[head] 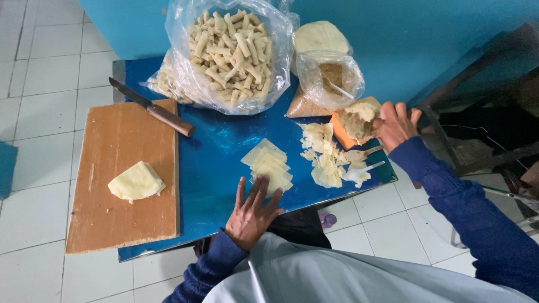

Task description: The person sits at a blue table folding thin square wrapper sheets into triangles. They use a spoon to scoop brown filling powder from a plastic bag onto a wrapper, fold the wrapper over the filling, press the edges, and place the folded piece in a growing stack on the table.

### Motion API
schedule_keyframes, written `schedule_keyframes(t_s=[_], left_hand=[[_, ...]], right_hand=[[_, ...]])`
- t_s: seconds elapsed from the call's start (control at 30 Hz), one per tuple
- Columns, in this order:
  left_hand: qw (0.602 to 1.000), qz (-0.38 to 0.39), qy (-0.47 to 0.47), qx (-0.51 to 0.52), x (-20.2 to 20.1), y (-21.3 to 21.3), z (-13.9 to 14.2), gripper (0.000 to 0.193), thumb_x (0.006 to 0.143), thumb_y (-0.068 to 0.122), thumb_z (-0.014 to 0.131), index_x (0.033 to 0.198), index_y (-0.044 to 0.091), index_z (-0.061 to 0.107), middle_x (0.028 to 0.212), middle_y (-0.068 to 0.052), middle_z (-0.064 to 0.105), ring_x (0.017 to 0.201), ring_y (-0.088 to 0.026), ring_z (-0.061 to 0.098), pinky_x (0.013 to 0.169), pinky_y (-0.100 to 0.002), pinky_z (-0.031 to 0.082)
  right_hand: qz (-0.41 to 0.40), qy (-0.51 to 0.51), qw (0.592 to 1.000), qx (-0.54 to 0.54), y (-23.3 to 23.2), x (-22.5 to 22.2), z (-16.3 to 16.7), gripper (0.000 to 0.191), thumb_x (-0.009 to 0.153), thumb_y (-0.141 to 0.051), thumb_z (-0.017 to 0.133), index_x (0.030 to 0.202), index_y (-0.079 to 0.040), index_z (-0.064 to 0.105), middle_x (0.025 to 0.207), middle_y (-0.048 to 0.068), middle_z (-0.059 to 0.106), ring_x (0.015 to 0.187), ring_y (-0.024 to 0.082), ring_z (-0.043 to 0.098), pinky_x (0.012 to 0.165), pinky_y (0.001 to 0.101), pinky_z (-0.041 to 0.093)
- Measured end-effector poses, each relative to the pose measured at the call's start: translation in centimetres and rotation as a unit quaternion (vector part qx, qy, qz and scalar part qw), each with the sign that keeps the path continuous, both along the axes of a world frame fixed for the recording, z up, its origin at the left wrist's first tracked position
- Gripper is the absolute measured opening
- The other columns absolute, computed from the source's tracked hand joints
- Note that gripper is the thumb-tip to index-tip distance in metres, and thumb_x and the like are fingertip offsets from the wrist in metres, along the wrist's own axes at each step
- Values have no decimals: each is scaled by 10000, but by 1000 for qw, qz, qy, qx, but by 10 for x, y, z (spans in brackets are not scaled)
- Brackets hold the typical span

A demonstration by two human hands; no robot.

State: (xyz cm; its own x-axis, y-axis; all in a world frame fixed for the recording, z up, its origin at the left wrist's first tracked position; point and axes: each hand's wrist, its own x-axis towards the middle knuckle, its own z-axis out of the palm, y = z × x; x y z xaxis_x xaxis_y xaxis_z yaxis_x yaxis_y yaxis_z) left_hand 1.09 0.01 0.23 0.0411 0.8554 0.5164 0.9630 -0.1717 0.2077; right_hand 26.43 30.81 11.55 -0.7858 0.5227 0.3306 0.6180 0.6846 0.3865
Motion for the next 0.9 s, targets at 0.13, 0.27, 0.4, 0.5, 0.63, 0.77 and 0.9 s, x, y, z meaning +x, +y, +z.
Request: schedule_keyframes(t_s=[0.13,0.27,0.4,0.5,0.63,0.77,0.9], left_hand=[[1000,0,-3,-12,3,1,0,494,939,388,652,1354,131,577,1492,-253,445,1448,-364,393,1182,-665,232],[1000,2,-6,-16,6,2,2,515,944,396,647,1378,135,549,1490,-249,452,1450,-357,394,1189,-658,224],[1000,4,-11,-1,10,6,0,611,939,418,641,1422,71,502,1501,-236,454,1451,-348,390,1187,-658,209],[1000,12,-12,-8,11,8,-2,645,939,436,638,1418,30,490,1505,-224,457,1460,-333,388,1195,-654,204],[1000,21,-6,-12,12,8,-2,643,946,451,631,1415,33,495,1500,-210,468,1463,-313,385,1207,-650,191],[1000,22,-10,-4,13,11,0,630,955,458,621,1414,46,496,1497,-189,476,1461,-307,388,1209,-653,177],[1000,26,-11,-4,11,12,-2,643,950,462,615,1427,51,489,1502,-184,480,1454,-305,392,1206,-654,172]], right_hand=[[-41,45,995,-76,-1,5,1,151,796,-143,802,881,-198,691,1131,45,471,1154,317,433,903,530,325],[-51,104,982,-148,0,15,7,404,660,-78,837,1016,-195,689,1171,100,438,1163,354,423,910,572,353],[-9,189,956,-225,-7,26,17,567,674,-11,764,1196,-216,689,1192,113,421,1191,359,428,1000,529,404],[-10,318,889,-330,1,33,20,634,761,39,674,1336,-217,597,1344,109,450,1263,296,479,1016,455,432],[75,497,643,-578,16,34,17,713,955,62,595,1579,-220,397,1496,215,488,1323,236,534,1131,409,434],[56,505,580,-637,14,33,8,896,948,73,552,1630,-294,100,1558,278,463,1344,267,530,1125,391,409],[132,519,558,-634,3,31,-9,954,908,134,515,1654,-280,89,1625,318,396,1453,298,495,1184,401,390]])
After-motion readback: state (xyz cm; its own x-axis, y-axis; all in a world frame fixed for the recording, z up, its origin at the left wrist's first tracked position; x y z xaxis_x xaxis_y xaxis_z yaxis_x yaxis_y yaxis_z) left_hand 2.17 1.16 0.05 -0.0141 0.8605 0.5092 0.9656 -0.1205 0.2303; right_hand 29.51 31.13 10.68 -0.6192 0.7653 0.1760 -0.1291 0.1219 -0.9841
